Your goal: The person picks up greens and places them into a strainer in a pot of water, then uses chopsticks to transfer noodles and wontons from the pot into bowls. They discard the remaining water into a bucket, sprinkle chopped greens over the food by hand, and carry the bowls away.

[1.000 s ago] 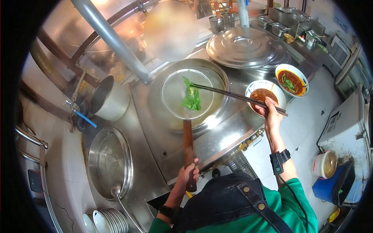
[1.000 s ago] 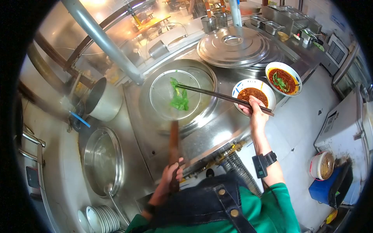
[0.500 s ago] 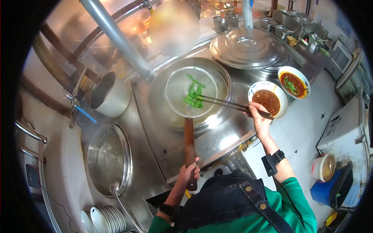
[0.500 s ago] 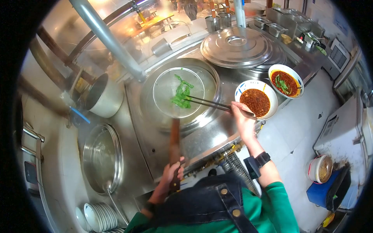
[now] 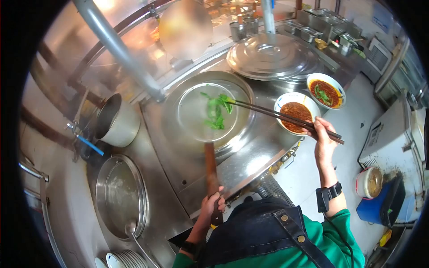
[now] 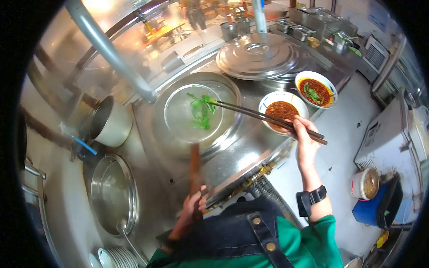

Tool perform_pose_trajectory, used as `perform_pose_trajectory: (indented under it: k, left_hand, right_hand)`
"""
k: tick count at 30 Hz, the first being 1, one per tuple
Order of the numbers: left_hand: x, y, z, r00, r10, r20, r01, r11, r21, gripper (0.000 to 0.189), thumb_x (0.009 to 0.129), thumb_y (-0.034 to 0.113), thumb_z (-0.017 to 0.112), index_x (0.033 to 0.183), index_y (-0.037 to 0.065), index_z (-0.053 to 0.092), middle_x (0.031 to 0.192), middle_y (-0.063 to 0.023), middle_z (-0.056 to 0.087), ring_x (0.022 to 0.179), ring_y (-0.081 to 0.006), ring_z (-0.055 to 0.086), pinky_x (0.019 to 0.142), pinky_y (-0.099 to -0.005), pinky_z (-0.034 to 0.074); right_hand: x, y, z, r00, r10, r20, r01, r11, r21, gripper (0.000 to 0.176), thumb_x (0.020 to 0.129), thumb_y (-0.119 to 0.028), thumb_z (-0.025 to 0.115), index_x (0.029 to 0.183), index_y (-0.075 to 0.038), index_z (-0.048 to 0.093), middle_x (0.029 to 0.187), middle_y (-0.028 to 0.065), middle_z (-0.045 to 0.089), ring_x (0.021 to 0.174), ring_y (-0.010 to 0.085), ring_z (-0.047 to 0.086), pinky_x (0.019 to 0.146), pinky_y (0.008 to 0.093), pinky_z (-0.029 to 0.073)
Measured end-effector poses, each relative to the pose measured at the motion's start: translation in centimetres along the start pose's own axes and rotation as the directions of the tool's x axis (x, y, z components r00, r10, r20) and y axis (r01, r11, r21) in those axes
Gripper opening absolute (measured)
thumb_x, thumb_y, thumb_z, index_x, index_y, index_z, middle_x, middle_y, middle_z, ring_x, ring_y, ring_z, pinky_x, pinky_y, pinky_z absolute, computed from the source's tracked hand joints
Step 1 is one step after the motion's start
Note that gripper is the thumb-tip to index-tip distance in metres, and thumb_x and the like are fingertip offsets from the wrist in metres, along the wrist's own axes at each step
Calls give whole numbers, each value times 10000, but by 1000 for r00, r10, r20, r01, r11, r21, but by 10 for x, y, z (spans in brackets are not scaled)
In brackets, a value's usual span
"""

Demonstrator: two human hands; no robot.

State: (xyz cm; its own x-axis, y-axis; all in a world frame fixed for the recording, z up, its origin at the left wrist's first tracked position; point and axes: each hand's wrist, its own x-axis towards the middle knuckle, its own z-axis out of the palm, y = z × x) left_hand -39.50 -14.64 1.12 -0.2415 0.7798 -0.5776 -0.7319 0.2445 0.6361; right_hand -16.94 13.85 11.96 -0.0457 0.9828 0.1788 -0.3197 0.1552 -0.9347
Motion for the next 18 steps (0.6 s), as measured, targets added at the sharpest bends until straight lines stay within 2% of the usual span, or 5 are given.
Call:
perform_pose_trajectory:
  k: [4,9,14,17,18]
  left_hand:
    - [-6,6,7,999,-3,-39,3,1000,4,353,846,165,440,1181,59,417,626,-25,416,506,-108,412,478,-265,382]
    - [-4,7,2,998,-7,-60,9,1000,29,338,846,164,434,1165,55,419,622,-16,409,499,-109,410,481,-268,375]
    - [-2,11,3,998,-15,-59,18,999,47,365,849,168,426,1193,54,385,610,-23,406,486,-116,408,473,-283,366]
    - [2,11,4,999,-10,-37,12,999,32,383,849,168,424,1209,50,364,601,-29,402,475,-124,403,465,-294,369]
    - [2,13,8,1000,3,-25,-2,999,42,387,849,169,424,1210,45,361,600,-34,403,471,-128,405,459,-295,372]
  right_hand:
    - [-4,-40,-53,986,-76,-147,62,993,-98,237,836,-118,511,1007,46,515,853,199,614,664,205,614,602,249,489]
    - [-21,-80,-109,950,-191,-247,139,967,-215,217,824,-127,539,987,17,538,845,175,621,668,209,626,598,233,479]
    - [-31,-85,-121,958,-166,-234,69,924,-375,208,826,-118,540,976,24,565,860,153,629,686,199,631,604,233,474]
    - [-31,-86,-121,986,-136,-95,78,884,-460,282,830,-140,553,1065,16,548,862,134,636,708,166,625,609,208,457]
    - [-32,-92,-119,986,-137,-99,76,883,-463,282,830,-140,553,1065,16,548,862,134,636,708,166,625,609,208,457]
